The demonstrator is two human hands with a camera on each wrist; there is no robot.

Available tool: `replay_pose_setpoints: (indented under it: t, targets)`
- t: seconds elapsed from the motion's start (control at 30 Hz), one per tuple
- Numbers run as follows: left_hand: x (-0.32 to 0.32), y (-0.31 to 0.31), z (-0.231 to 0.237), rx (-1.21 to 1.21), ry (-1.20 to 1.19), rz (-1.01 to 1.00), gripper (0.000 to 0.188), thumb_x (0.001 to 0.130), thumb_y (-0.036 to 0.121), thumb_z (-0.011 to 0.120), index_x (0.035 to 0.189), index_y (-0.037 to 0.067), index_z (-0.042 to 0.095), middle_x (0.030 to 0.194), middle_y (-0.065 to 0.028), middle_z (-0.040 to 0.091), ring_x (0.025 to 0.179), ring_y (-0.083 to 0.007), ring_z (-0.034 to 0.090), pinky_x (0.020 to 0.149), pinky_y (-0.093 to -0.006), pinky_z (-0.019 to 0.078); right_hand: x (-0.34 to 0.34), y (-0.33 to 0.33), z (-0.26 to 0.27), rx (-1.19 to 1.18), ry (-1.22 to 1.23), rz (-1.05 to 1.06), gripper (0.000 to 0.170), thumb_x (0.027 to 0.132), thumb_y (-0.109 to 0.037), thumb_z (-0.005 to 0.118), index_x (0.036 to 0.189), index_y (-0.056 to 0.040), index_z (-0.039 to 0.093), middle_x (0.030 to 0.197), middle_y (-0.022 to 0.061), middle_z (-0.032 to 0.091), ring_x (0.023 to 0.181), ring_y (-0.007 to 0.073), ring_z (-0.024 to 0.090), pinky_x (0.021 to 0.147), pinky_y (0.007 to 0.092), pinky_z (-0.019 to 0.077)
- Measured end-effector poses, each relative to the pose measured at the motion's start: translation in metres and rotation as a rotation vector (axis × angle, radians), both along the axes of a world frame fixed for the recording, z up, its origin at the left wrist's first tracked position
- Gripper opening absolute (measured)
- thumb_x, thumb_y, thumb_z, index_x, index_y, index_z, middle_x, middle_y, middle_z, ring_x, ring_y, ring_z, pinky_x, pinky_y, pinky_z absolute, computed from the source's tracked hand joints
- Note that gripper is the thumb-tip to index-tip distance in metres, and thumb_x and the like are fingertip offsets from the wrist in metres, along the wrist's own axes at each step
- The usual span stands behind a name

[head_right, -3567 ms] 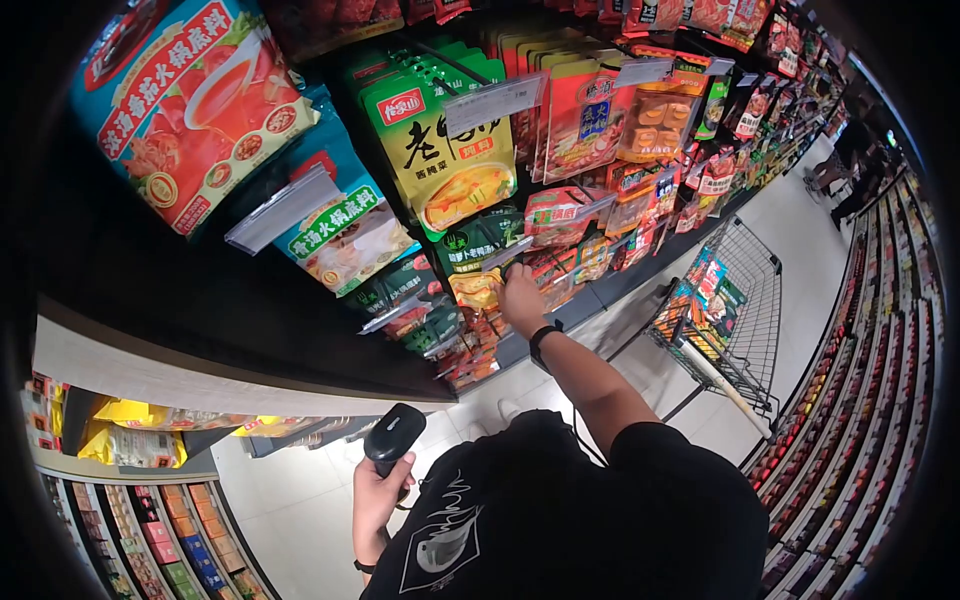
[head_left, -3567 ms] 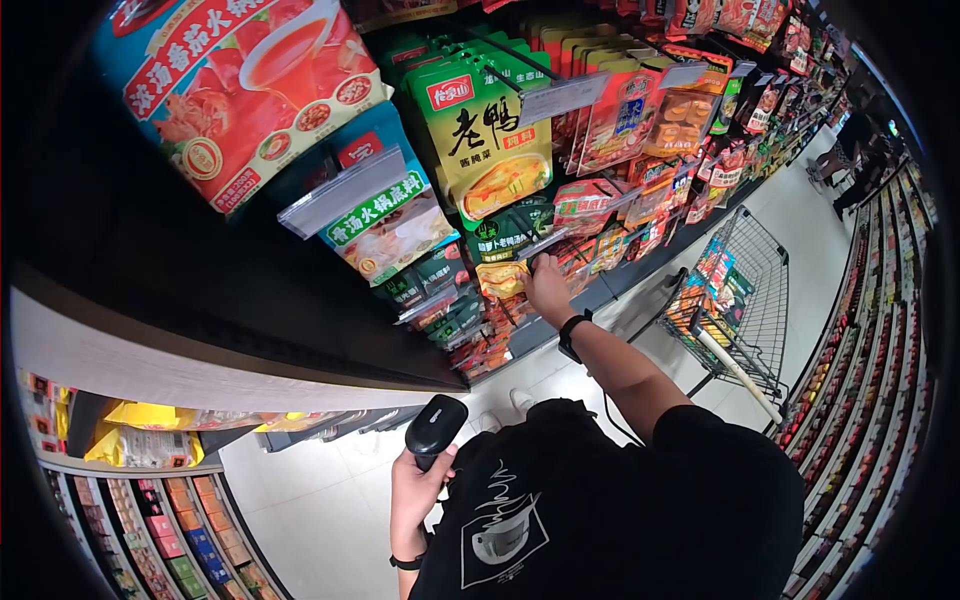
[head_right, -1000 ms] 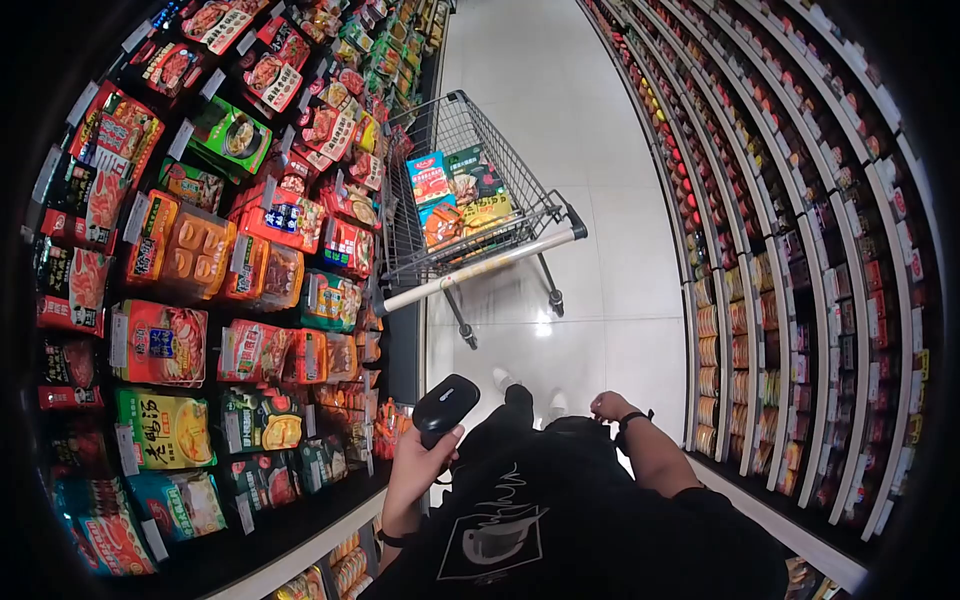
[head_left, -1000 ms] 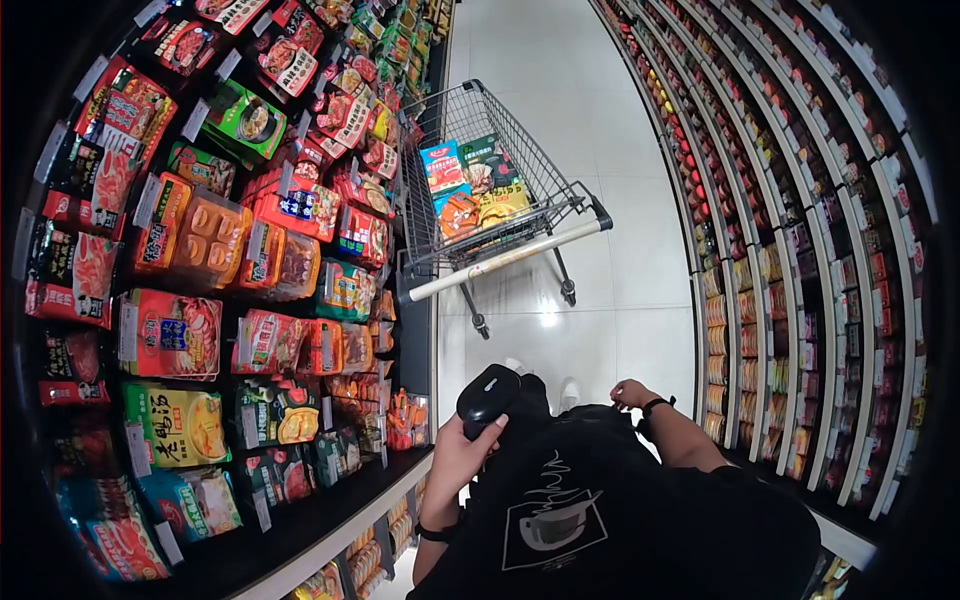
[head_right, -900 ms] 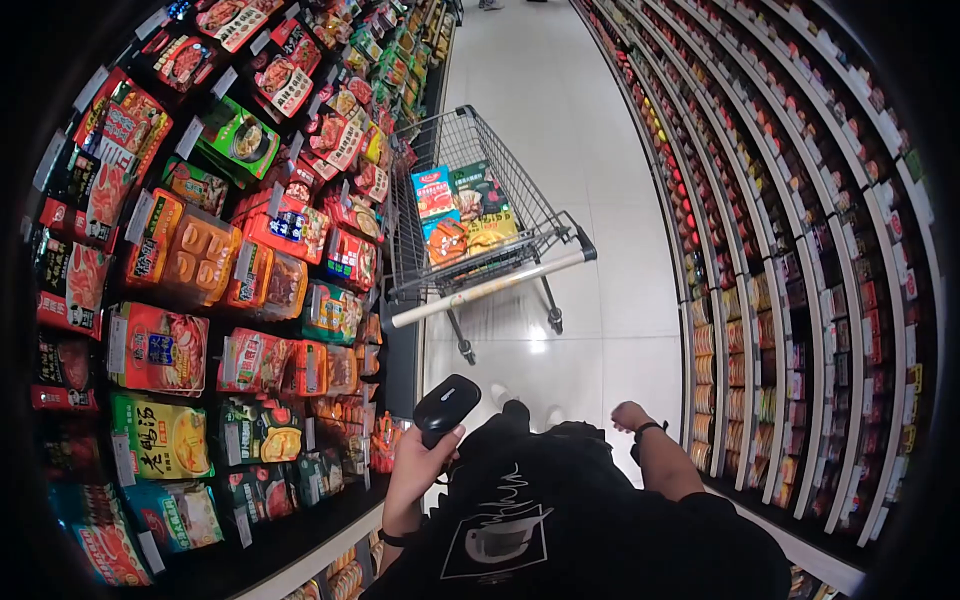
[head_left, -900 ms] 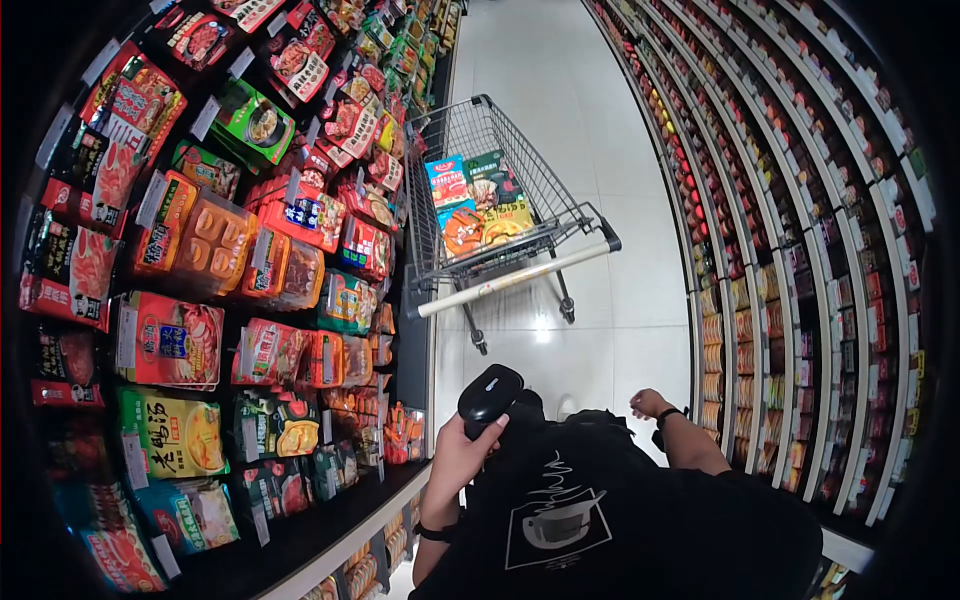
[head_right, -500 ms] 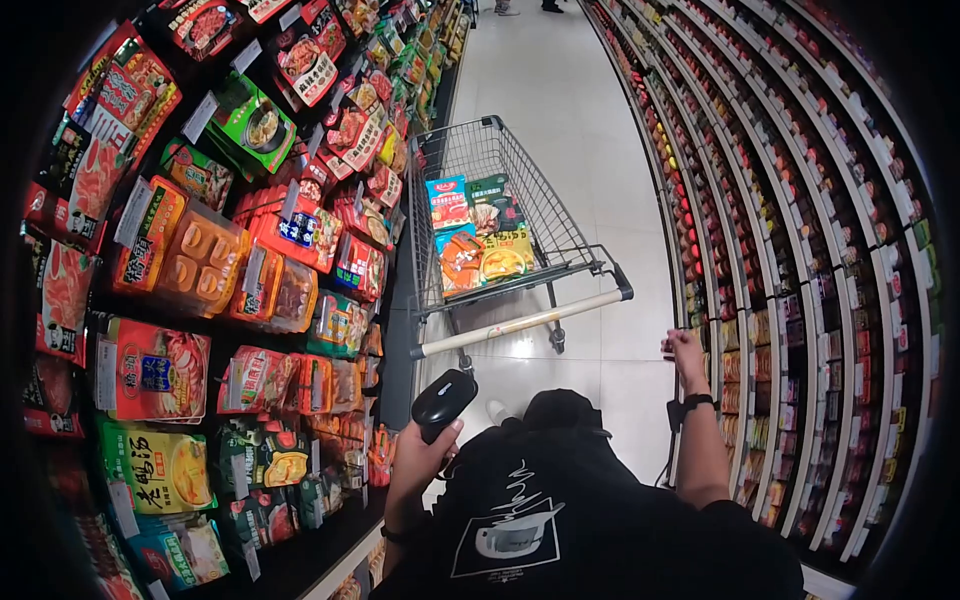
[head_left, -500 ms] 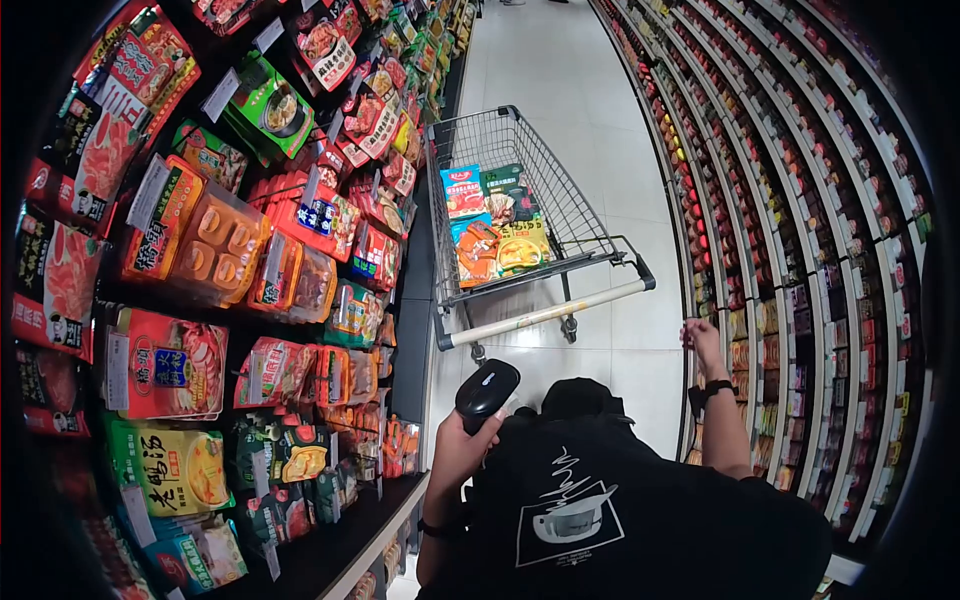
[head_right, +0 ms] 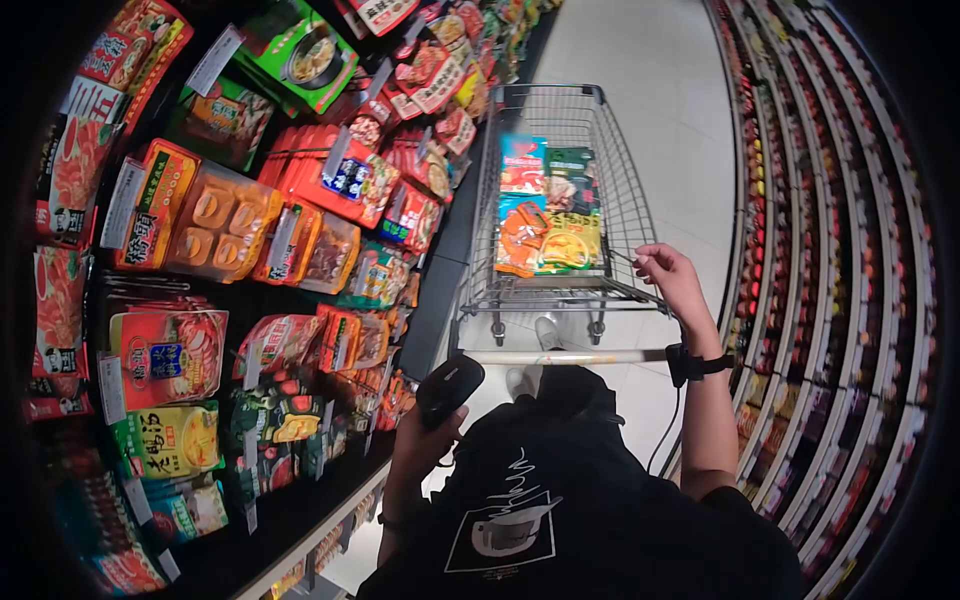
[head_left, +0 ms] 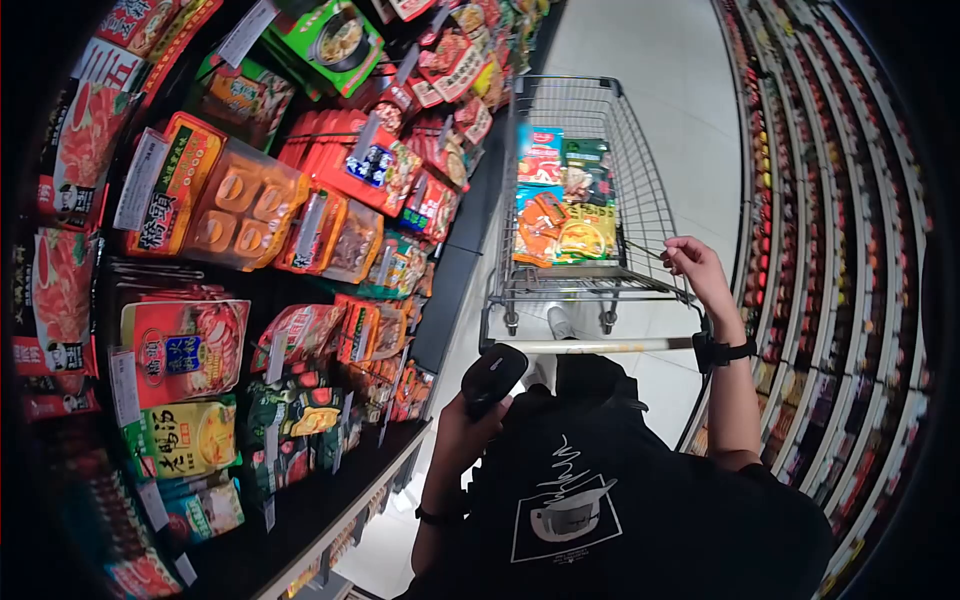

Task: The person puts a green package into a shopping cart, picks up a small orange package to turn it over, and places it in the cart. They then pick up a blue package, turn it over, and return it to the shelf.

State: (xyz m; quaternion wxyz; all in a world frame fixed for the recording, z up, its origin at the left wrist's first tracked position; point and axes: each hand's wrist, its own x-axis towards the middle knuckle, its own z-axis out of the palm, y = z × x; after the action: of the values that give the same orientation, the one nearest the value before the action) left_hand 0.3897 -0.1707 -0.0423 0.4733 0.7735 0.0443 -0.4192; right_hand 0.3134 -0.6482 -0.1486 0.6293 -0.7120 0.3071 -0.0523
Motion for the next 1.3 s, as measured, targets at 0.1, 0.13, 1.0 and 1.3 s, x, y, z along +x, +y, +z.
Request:
replay_pose_setpoints:
  t: [0.1,0.13,1.0,1.3]
  targets:
    - [0.006,-0.011,0.002,0.043,0.036,0.117,0.03,0.095,0.025,0.083,0.112,0.002,0.073,0.082,-0.0027,0.073,0.073,-0.0109,0.07,0.064,-0.0285,0.0542,0.054,-0.008,-0.023,-0.091,0.151,0.234,0.028,0.105,-0.018,0.07,0.125,0.0003,0.07,0.101,0.0033,0.075,0.092,0.0112,0.067,0.081,0.0282,0.0537]
    - [0.008,-0.015,0.004,0.036,0.051,0.159,0.031,0.095,0.024,0.082,0.114,0.001,0.074,0.084,-0.004,0.075,0.075,-0.0111,0.072,0.066,-0.029,0.0555,0.073,-0.014,-0.037,-0.106,0.184,0.3,0.031,0.104,-0.019,0.072,0.127,0.0014,0.07,0.102,0.0045,0.075,0.093,0.0122,0.067,0.082,0.0292,0.0544]
    - [0.003,-0.083,0.032,0.453,0.094,0.722,0.034,0.096,0.031,0.085,0.104,0.001,0.072,0.07,0.0007,0.068,0.06,-0.005,0.058,0.053,-0.0241,0.0447,0.344,-0.052,-0.482,-0.399,0.752,0.464,0.078,0.089,-0.05,0.081,0.133,0.011,0.06,0.12,0.0319,0.074,0.117,0.0418,0.072,0.1,0.0477,0.0565]
    - [-0.005,-0.093,0.028,0.451,0.137,0.804,0.034,0.096,0.03,0.085,0.102,0.0,0.071,0.071,0.0028,0.065,0.061,-0.0048,0.057,0.054,-0.0239,0.0443,0.34,-0.037,-0.527,-0.217,0.733,0.323,0.051,0.084,-0.037,0.085,0.116,0.0008,0.074,0.115,0.0249,0.078,0.106,0.0389,0.077,0.089,0.0443,0.0595]
